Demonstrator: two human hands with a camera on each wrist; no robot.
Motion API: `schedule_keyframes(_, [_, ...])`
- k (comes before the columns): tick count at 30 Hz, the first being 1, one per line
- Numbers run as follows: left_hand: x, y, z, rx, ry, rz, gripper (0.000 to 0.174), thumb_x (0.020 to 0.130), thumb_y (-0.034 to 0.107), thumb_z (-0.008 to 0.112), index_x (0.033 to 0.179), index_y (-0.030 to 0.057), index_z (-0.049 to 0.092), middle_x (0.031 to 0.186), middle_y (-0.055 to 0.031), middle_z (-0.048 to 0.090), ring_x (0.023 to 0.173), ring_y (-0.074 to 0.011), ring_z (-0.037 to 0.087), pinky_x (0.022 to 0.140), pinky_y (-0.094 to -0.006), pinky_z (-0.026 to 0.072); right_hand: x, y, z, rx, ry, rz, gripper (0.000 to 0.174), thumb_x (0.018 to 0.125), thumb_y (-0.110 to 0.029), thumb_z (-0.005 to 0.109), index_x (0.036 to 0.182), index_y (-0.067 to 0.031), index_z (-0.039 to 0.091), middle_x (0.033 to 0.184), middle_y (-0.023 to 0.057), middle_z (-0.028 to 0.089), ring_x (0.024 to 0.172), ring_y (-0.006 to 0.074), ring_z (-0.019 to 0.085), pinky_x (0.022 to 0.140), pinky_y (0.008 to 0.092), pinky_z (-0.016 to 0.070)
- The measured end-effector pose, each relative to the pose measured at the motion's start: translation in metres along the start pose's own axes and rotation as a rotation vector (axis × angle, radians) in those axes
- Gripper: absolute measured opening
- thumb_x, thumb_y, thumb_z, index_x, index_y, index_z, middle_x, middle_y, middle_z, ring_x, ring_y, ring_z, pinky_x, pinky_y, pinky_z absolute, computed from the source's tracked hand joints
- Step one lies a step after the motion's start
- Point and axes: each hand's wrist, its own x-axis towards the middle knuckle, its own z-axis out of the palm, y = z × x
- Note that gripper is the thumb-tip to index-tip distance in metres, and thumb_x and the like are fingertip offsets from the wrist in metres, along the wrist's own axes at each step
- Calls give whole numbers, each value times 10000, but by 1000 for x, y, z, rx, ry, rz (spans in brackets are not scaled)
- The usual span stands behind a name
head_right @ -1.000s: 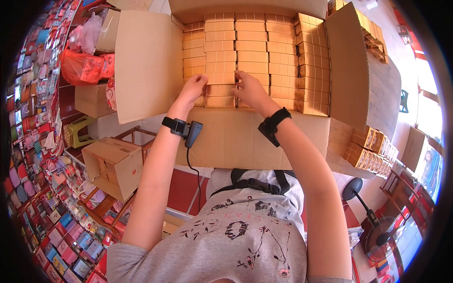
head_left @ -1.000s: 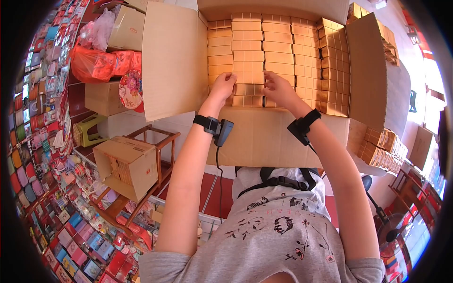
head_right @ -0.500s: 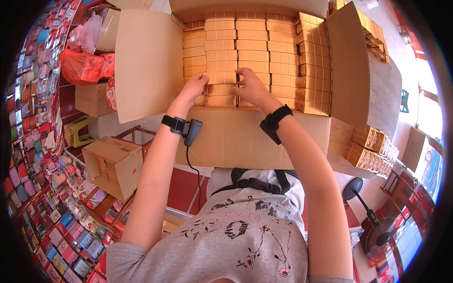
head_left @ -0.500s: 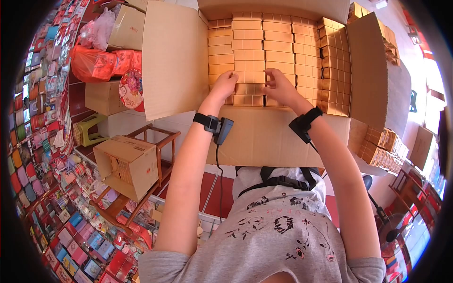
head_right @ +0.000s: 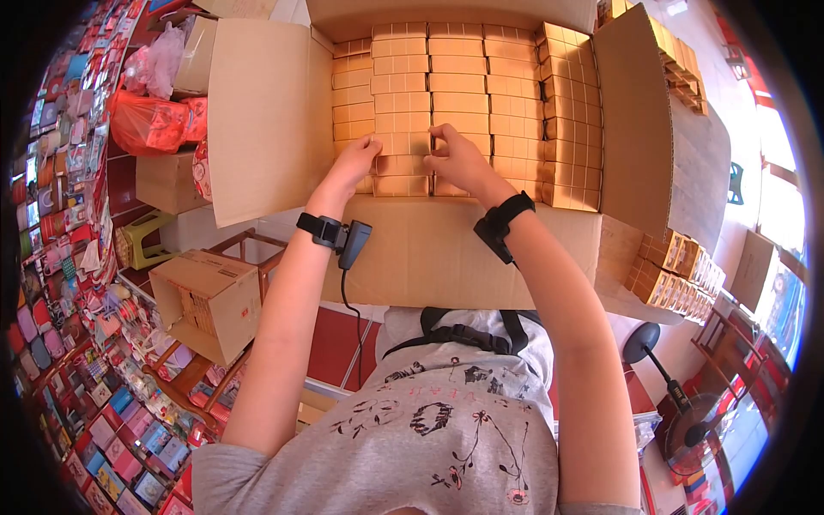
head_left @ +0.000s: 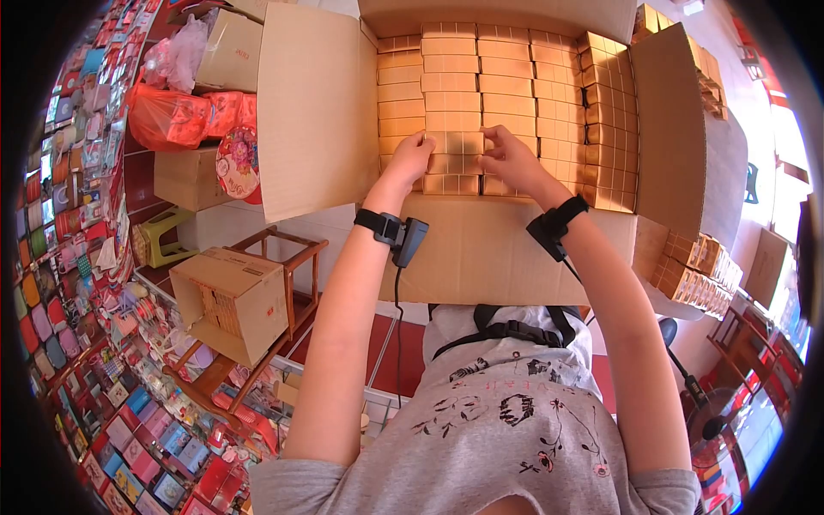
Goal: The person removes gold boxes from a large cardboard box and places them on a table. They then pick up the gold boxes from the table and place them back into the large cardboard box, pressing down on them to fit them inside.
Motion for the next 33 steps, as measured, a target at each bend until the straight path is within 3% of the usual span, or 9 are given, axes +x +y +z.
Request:
schedule_keyframes(2, [-1, -1, 1, 4, 19, 4, 213, 938, 217, 441, 888, 43, 555, 789, -3, 565, 709, -90, 509, 639, -242, 428, 1, 0, 1, 5, 3, 10, 495, 798, -144, 600, 1247, -31, 424, 1136, 180, 525, 975, 230, 582, 765, 325, 491])
schedule_keyframes(10, [5, -2, 7, 79, 129, -31, 229, 908, 220, 512, 942, 2, 575, 818, -28, 579, 736, -109, 502, 669, -240, 412, -3, 8, 1, -457, 130, -163, 561, 795, -151, 580, 1326, -119, 404, 1070, 167, 495, 859, 291, 583, 795, 343, 481])
schedule_keyframes(12, [8, -2, 5, 54, 145, -41, 250, 862, 182, 580, 972, -42, 579, 739, -43, 567, 600, -125, 497, 546, -279, 417, -6, 12, 2, -498, 144, -204, 567, 796, -146, 568, 1335, -135, 392, 1044, 168, 504, 847, 303, 583, 779, 358, 484])
schedule_keyframes(13, [7, -2, 5, 54, 146, -41, 250, 862, 182, 580, 972, -42, 579, 739, -43, 567, 600, -125, 497, 546, -279, 417, -7, 12, 3, -540, 159, -245, 575, 797, -141, 556, 1344, -151, 379, 1018, 169, 513, 835, 315, 582, 763, 373, 487])
schedule_keyframes(15, [4, -1, 6, -31, 133, -30, 267, 863, 209, 596, 1019, -7, 589, 857, -53, 619, 704, -125, 565, 604, -272, 451, -13, 8, 1, -602, 138, -220, 597, 797, -132, 548, 1360, -170, 353, 993, 164, 525, 823, 315, 584, 741, 381, 489])
schedule_keyframes(22, [6, 4, 8, 45, 151, -67, 270, 837, 196, 636, 1004, -11, 591, 836, -54, 626, 691, -124, 572, 596, -278, 457, -29, -8, 0, -947, -4, -121, 659, 838, -197, 554, 1413, -203, 233, 867, 73, 627, 747, 273, 612, 630, 384, 489])
schedule_keyframes(25, [12, -5, 10, 25, 198, -57, 282, 802, 169, 654, 960, -59, 603, 771, -100, 638, 680, -149, 592, 595, -277, 464, -28, -2, -1, -991, -26, -87, 648, 854, -233, 544, 1417, -209, 224, 821, 50, 646, 714, 264, 620, 601, 385, 488])
schedule_keyframes(27, [18, -12, 9, 119, 227, 21, 289, 789, 194, 661, 913, -62, 610, 757, -100, 636, 667, -169, 593, 592, -292, 465, -28, 2, -1, -995, -14, -118, 642, 860, -242, 536, 1418, -210, 220, 816, 52, 648, 701, 265, 619, 598, 386, 488])
schedule_keyframes(33, [29, -21, 7, 230, 236, 2, 328, 762, 207, 673, 939, -62, 614, 799, -125, 643, 704, -210, 611, 645, -316, 476, -29, 1, -1, -1032, -33, -127, 658, 871, -260, 526, 1430, -223, 180, 793, 80, 648, 682, 274, 614, 596, 383, 492])
